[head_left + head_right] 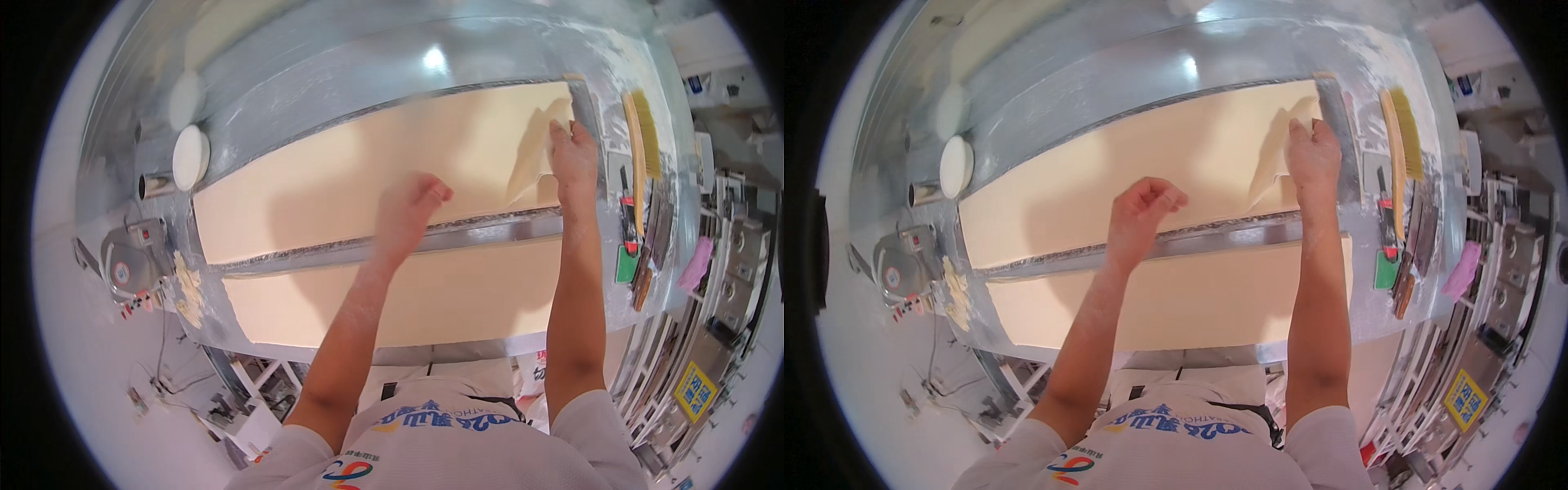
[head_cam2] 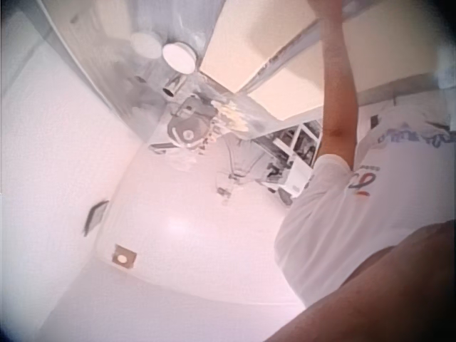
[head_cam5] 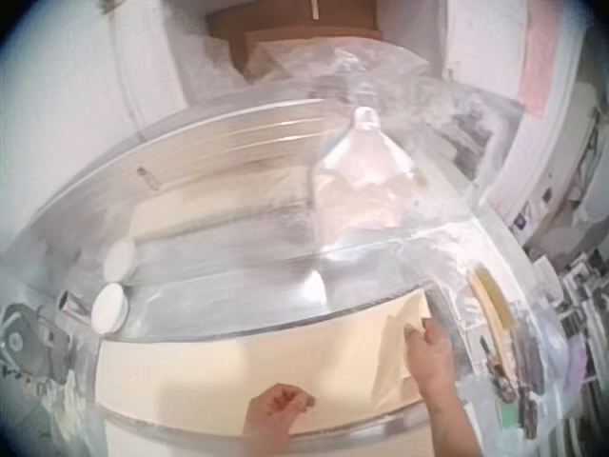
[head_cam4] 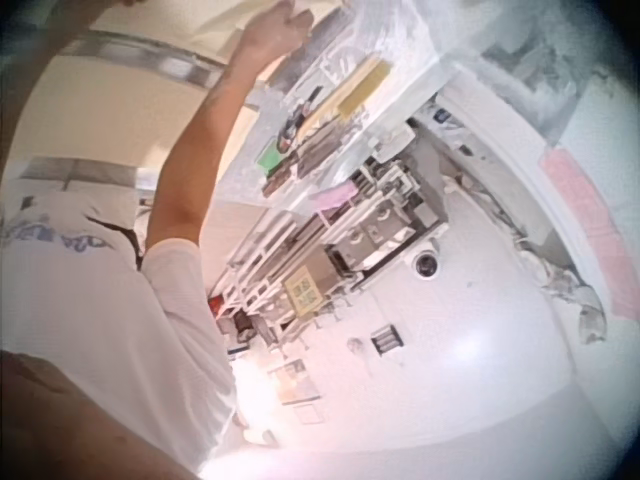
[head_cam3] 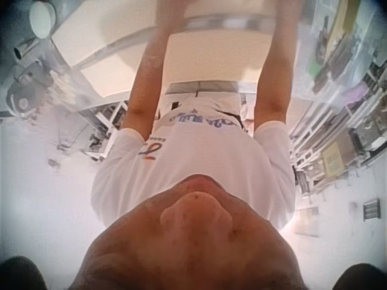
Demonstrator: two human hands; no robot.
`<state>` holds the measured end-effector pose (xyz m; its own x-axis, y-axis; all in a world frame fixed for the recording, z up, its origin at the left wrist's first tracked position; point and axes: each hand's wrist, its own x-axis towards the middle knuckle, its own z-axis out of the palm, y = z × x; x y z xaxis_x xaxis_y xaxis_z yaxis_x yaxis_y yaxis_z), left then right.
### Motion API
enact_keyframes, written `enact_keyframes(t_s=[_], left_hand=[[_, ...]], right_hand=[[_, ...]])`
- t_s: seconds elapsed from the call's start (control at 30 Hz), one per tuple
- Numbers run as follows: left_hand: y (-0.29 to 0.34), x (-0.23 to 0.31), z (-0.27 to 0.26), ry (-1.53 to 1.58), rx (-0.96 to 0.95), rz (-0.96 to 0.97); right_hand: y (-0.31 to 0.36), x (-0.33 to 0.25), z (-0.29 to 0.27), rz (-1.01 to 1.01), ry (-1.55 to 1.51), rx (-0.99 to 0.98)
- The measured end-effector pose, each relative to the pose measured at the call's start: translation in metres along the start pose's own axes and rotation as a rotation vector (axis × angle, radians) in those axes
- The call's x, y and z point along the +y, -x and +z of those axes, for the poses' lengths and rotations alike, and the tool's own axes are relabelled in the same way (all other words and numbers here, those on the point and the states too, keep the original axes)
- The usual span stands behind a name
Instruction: The person lifts a long sheet of dough from a metal table, stretches it out, and carefully aligns it on top of a stack of other dough sheets by hand.
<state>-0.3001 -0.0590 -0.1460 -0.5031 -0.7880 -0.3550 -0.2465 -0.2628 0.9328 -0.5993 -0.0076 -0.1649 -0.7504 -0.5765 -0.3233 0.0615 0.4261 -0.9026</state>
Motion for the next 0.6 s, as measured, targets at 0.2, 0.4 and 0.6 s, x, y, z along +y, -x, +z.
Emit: enact_keyframes(t_s=[0.2, 0.4, 0.6], left_hand=[[-0.026, -0.018, -0.096, 0.037, 0.531, 0.248], [0.02, -0.012, -0.198, 0.687, 0.565, 0.42], [0.067, 0.025, -0.283, 0.876, 0.315, 0.602]], right_hand=[[0.149, -0.104, 0.181, -0.574, 0.402, -0.317], [0.39, -0.096, 0.287, -0.824, 0.439, -0.88], [0.413, 0.025, 0.236, 0.488, -0.356, -1.041]])
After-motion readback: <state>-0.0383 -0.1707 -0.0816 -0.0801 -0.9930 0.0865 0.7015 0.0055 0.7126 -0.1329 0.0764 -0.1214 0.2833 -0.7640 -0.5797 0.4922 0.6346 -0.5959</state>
